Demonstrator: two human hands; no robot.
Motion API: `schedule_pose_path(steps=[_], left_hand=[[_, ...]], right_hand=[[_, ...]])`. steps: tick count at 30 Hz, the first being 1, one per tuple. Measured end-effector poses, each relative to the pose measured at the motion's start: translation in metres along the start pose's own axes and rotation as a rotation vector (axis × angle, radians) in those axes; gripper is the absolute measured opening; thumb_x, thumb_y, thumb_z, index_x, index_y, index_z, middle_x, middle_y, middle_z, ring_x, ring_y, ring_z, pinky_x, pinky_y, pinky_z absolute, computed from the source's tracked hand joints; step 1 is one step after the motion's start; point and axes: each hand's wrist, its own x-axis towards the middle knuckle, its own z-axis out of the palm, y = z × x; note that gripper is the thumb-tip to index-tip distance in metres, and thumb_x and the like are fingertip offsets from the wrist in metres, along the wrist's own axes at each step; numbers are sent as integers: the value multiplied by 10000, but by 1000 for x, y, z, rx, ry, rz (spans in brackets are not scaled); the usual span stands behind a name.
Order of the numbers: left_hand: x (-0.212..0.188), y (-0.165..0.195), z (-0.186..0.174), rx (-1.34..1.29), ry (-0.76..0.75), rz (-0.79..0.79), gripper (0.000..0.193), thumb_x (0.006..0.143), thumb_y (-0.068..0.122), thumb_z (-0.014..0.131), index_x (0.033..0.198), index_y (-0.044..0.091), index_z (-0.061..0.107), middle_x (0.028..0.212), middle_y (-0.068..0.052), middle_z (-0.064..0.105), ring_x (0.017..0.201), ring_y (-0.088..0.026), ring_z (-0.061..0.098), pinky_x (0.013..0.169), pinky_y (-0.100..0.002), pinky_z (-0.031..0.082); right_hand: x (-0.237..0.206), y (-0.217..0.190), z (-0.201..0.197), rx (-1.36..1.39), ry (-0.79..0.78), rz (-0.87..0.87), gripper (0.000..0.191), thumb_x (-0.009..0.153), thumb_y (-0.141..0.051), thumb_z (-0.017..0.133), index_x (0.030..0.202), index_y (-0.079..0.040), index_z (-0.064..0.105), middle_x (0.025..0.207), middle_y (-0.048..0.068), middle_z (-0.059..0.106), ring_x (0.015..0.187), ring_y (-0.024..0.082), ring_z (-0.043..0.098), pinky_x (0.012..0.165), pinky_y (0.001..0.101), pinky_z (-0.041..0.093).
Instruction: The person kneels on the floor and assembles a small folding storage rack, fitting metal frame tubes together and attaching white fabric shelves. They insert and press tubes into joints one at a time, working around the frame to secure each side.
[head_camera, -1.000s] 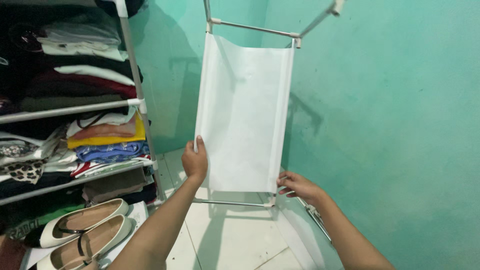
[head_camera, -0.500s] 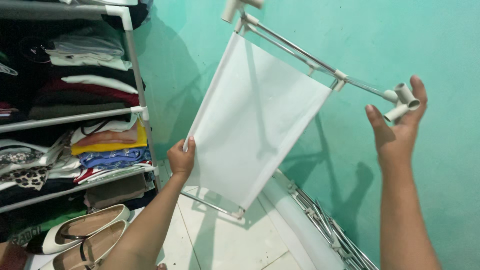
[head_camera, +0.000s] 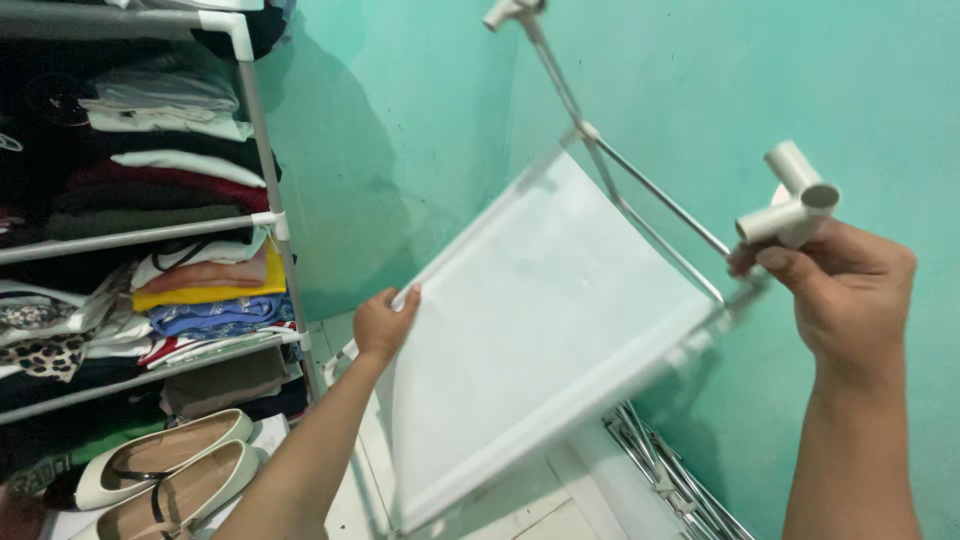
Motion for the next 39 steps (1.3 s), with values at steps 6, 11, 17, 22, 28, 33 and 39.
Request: schedule_pose_path(steps=[6, 11, 17, 22, 28, 33, 39], left_hand=[[-20, 19, 4, 83, -338, 55, 673, 830, 705, 644, 894, 53, 801, 836, -199, 733, 837, -377, 704, 784, -465, 561], [-18, 22, 10, 146, -386, 124, 652, 834, 714, 655, 996, 99, 794, 935, -196, 741, 971, -361, 684, 861, -458, 540], [-20, 29, 23, 224, -666, 197, 499, 882, 604, 638, 1155, 197, 728, 1087, -78, 734, 1169, -278, 608, 1038, -473, 426], [-11, 32, 28, 108, -561, 315, 397, 902, 462, 686, 1224, 232, 707, 1283, -108, 612, 1209, -305, 574, 1012, -507, 427], [35, 40, 22, -255, -309, 176, 346, 888, 227, 695, 1227, 161, 668, 1224, -132, 562, 977, -270, 647, 870, -397, 546], [51, 38, 6, -360, -66, 229, 291, 916, 107, 618, 1200, 84, 673, 1169, -145, 583, 905, -241, 651, 828, -370, 567], [24, 58, 3, -371, -20, 266, 209, 949, 94, 596, 1138, 65, 681, 1066, -138, 615, 861, -247, 654, 801, -389, 538]], right_hand=[[1, -7, -7, 237, 28, 192, 252, 1003, -196, 773, 1023, 26, 655, 755, 58, 610, 516, 105, 502, 508, 267, 386], [7, 8, -5, 281, 23, 314, 241, 1076, -238, 697, 1097, -10, 624, 604, -15, 453, 542, 86, 380, 512, 252, 314], [6, 11, 0, 139, 113, 391, 203, 1073, -206, 685, 1047, -16, 617, 669, -14, 461, 546, 88, 404, 486, 259, 322], [10, 4, 13, 22, 182, 449, 201, 1063, -190, 696, 1023, -7, 624, 709, -15, 492, 552, 83, 425, 467, 251, 326], [10, -5, 25, -28, 283, 479, 196, 1055, -184, 721, 997, -27, 619, 750, -15, 535, 574, 73, 455, 469, 238, 337], [4, 11, 52, 130, 322, 476, 266, 1084, -246, 688, 915, -102, 541, 706, -35, 491, 556, 65, 456, 460, 234, 355], [-28, 75, 150, 362, 363, 425, 311, 1091, -342, 565, 894, -131, 449, 598, -21, 405, 441, 68, 383, 376, 246, 311]])
